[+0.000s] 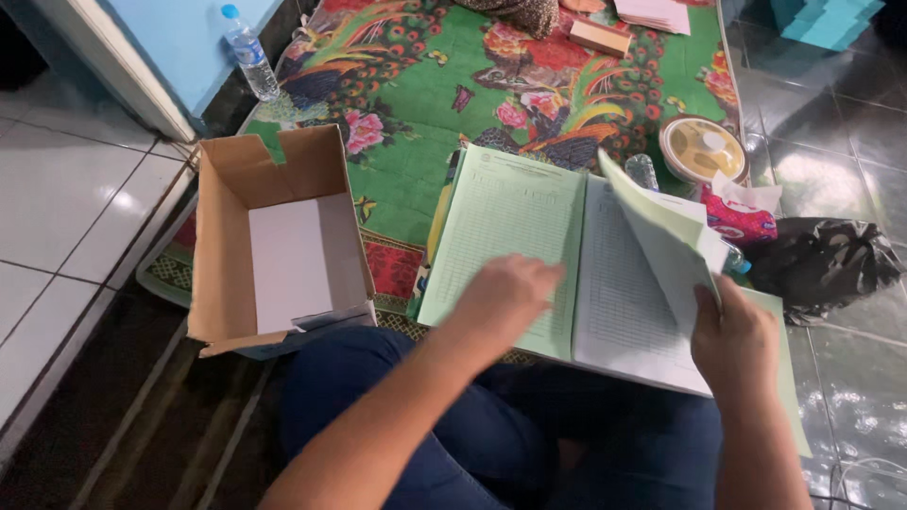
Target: The person sits on a mat and repeatedly folds light green sheets of paper in half, then places them into a stack. The person handles the sheets one at a time and continues folding throughout the clip.
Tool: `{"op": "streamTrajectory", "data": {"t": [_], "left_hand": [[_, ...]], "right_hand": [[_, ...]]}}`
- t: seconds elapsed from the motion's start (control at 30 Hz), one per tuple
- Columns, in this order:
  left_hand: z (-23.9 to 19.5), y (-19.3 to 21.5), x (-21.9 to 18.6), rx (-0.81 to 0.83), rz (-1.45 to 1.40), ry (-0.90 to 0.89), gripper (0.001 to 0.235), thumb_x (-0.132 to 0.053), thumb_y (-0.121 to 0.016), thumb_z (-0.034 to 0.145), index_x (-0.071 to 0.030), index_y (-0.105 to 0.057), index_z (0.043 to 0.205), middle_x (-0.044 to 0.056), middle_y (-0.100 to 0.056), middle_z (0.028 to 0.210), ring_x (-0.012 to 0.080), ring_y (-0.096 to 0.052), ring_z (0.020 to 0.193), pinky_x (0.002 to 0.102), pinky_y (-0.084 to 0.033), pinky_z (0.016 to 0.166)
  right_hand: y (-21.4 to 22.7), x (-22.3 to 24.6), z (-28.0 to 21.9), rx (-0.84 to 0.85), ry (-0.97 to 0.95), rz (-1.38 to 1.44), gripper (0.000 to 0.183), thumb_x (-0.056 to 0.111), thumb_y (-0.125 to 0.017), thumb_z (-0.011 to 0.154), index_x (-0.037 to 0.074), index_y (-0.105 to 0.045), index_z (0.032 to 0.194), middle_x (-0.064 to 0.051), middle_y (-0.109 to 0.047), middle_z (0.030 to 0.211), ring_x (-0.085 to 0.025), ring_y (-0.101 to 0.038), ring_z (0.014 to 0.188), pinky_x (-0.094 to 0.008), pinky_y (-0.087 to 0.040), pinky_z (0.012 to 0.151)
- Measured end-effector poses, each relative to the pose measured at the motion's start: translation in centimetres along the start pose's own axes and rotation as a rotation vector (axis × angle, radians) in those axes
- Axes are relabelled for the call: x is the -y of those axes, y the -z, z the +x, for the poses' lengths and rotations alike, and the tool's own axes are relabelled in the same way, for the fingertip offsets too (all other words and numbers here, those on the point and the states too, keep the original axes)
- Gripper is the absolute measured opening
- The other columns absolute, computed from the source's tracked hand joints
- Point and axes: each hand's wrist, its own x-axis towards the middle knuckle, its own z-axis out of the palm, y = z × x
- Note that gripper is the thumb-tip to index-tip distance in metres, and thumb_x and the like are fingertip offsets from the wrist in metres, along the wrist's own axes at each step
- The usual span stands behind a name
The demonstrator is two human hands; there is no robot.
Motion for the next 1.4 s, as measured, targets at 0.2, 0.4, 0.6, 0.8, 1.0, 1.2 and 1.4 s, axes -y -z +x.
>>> {"op": "streamTrajectory", "data": {"t": [0.2,0.4,0.6,0.8,1.0,1.2,1.4], "left_hand": [[-7.7,-1.2,9.9,0.554,0.048,0.237,0.084,-0.059,-0.087,0.058,-0.006,-0.069,0.12,0.015,-0.066,0.114,0.0371,-0.065,0.109,0.048,-0.054,0.091],[-7.7,4.2,7.2,0.45,0.055,0.285,0.052,-0.059,-0.077,0.076,-0.01,-0.076,0.094,0.011,-0.071,0.082,0.0332,-0.071,0.089,0.046,-0.058,0.08],[-8.8,1.0,8.4,0.133,0.218,0.056,0.02,-0.033,-0.073,0.085,-0.022,-0.066,0.069,-0.004,-0.058,0.066,0.0179,-0.058,0.078,0.035,-0.047,0.079],[-0.8,5.0,0.9,-0.362,0.306,-0.054,0.048,-0.024,-0.087,0.08,-0.018,-0.066,0.124,0.001,-0.062,0.112,0.0273,-0.056,0.108,0.046,-0.049,0.09],[3.9,-12.0,-6.1,-0.064,0.097,-0.063,0.011,-0.014,-0.074,0.078,-0.014,-0.063,0.082,0.001,-0.054,0.079,0.0233,-0.057,0.068,0.039,-0.044,0.063],[2.8,-9.4,-6.5,0.497,-0.12,-0.094,0.039,-0.026,-0.08,0.093,-0.001,-0.062,0.069,0.01,-0.061,0.075,0.0282,-0.062,0.064,0.039,-0.055,0.054],[1.4,-11.4,-6.2,0.277,-0.074,-0.019,0.018,-0.01,-0.079,0.08,-0.003,-0.069,0.067,0.01,-0.063,0.062,0.028,-0.065,0.06,0.037,-0.055,0.058]], "right_hand": [[-4.4,15.0,3.7,-0.168,0.403,0.051,0.05,0.008,-0.056,0.087,0.03,-0.066,0.13,0.002,-0.076,0.09,-0.022,-0.075,0.076,-0.038,-0.061,0.067],[-10.6,18.6,0.1,0.405,0.325,0.088,0.034,0.01,-0.048,0.089,0.026,-0.062,0.117,-0.001,-0.077,0.099,-0.037,-0.076,0.078,-0.053,-0.062,0.068],[-8.9,21.1,-2.3,0.361,0.362,0.259,0.033,0.032,-0.054,0.099,0.011,-0.058,0.125,-0.012,-0.066,0.13,-0.04,-0.07,0.107,-0.056,-0.062,0.074],[-10.3,13.0,3.5,0.239,-0.268,0.576,0.057,0.053,-0.067,0.095,-0.003,-0.064,0.088,-0.018,-0.054,0.061,-0.048,-0.065,0.07,-0.058,-0.04,0.059],[3.8,-4.9,3.4,-0.416,-0.406,0.388,0.013,0.024,-0.07,0.126,0.012,-0.073,0.129,-0.003,-0.06,0.081,-0.016,-0.057,0.071,-0.04,-0.04,0.06],[6.7,0.9,0.2,-0.252,0.567,0.103,0.049,-0.027,-0.045,0.089,-0.007,-0.07,0.126,-0.02,-0.074,0.127,-0.03,-0.073,0.114,-0.044,-0.06,0.102],[-2.9,-1.2,-4.8,0.209,0.32,0.146,0.052,-0.004,-0.053,0.08,0.015,-0.07,0.125,-0.01,-0.078,0.112,-0.036,-0.074,0.095,-0.053,-0.062,0.075]]}}
